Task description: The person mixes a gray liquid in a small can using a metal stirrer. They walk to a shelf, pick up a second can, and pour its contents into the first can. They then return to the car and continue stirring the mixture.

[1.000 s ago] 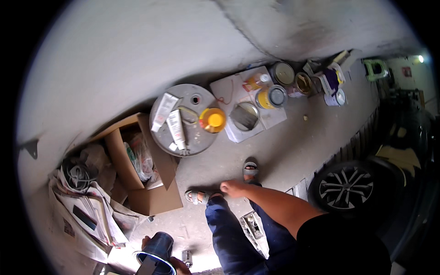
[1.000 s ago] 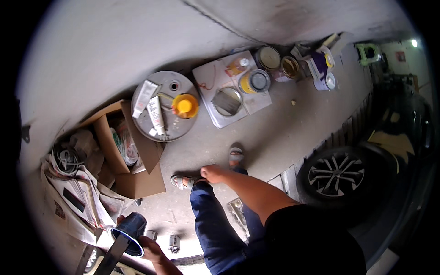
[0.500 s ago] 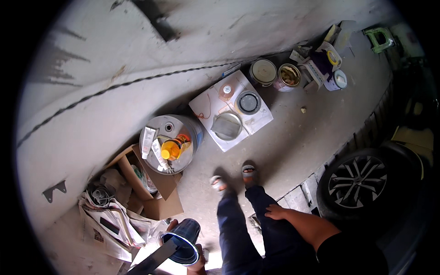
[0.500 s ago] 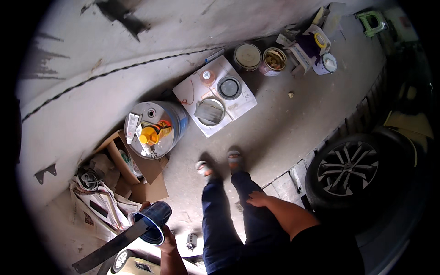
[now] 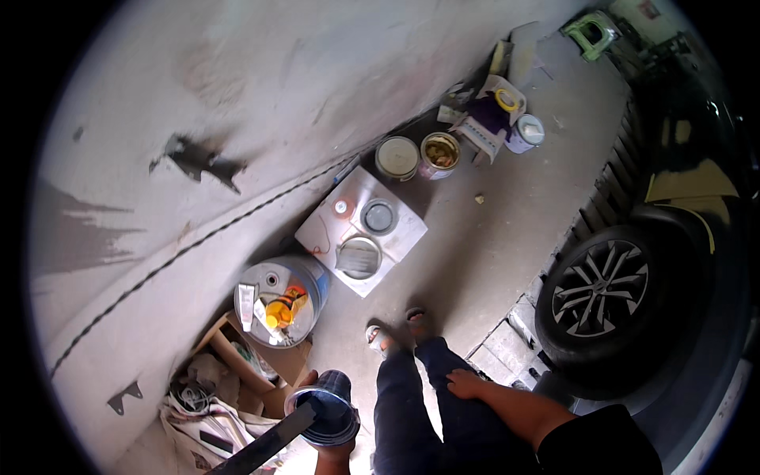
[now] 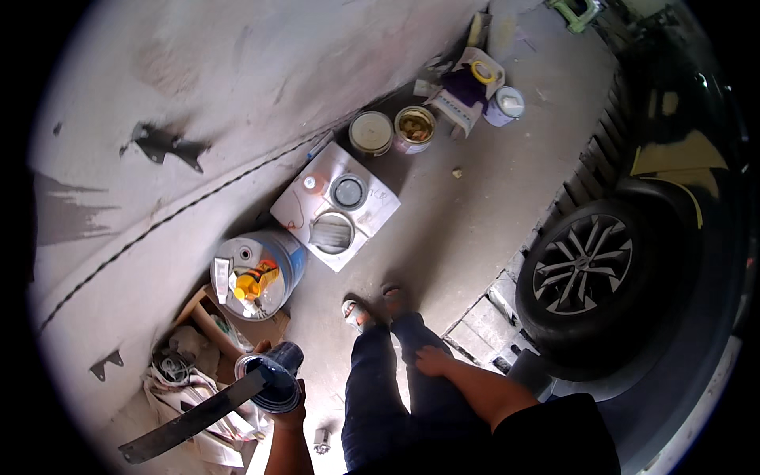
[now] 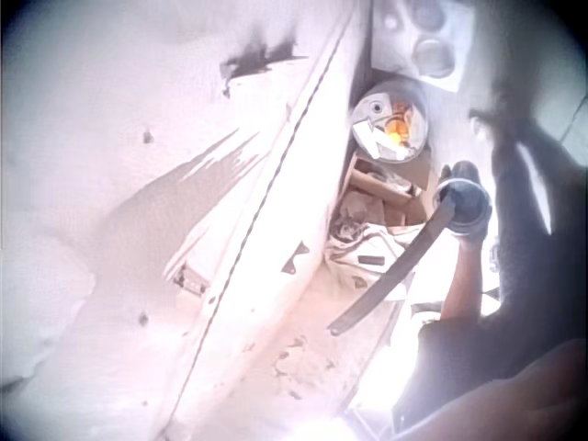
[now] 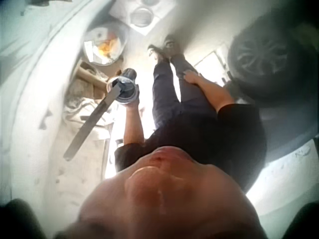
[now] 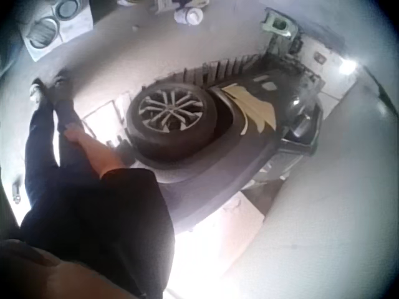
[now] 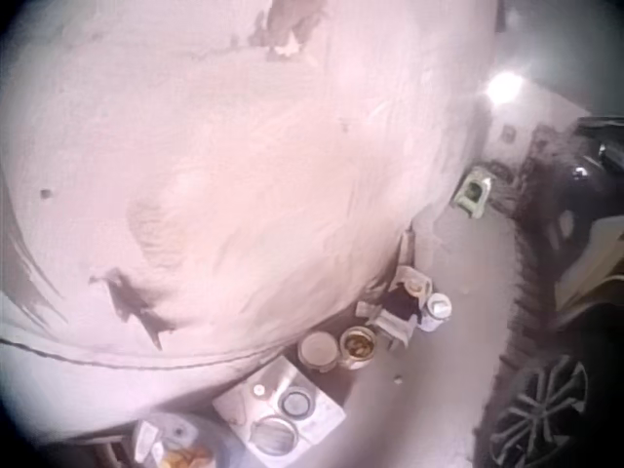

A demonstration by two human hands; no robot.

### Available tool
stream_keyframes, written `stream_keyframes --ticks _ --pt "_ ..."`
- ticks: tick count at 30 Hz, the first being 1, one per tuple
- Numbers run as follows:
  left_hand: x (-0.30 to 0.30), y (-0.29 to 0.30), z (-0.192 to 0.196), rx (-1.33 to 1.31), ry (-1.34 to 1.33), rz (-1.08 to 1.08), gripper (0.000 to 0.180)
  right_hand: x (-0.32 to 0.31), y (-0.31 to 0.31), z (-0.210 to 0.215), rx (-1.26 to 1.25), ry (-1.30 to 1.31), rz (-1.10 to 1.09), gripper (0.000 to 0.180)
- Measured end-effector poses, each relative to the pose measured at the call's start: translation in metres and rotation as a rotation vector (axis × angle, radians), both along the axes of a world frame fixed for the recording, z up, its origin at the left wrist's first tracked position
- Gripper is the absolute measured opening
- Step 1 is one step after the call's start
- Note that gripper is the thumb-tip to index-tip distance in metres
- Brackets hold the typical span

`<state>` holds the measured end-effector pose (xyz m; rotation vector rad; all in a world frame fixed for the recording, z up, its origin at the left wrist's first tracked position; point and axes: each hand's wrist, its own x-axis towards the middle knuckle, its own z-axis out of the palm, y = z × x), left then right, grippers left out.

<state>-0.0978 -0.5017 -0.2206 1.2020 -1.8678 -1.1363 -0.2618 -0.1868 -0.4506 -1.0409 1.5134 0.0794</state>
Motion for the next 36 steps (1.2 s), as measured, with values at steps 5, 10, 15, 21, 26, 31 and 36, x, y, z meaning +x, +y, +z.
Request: stream_keyframes --ticks 5,10,15,21,26,31,36 --pt "-0.032 -0.010 0.015 0.046 -0.059 -0.109 0.069 -0.028 -0.013 0.031 0.022 0.170 -0.021 0.037" --pt "-0.096 -0.008 0.028 -0.031 0.083 -0.192 0.068 -0.056 0.027 0.037 0.102 0.240 -0.317 0.037" --pt "-0.181 0.006 0.045 -0.063 0.052 -0.295 0.073 -0.122 0.040 0.051 -0.020 0.170 -0.253 0.037" --pt "-0.311 0.042 0.082 -0.010 0.078 -0.449 0.074 -0.201 0.067 0.058 -0.072 -0.075 -0.465 0.034" --pt "-0.405 0.067 0.129 -0.019 0.125 -0.632 0.069 -0.245 0.097 0.115 -0.027 -0.051 -0.606 0.035" --pt "-0.467 0.072 0.153 0.043 0.183 -0.760 0.070 -0.285 0.106 0.163 0.013 0.169 -0.864 0.037" --pt "-0.528 0.065 0.189 0.082 0.170 -0.893 0.067 -0.331 0.113 0.175 -0.089 0.244 -0.738 0.035"
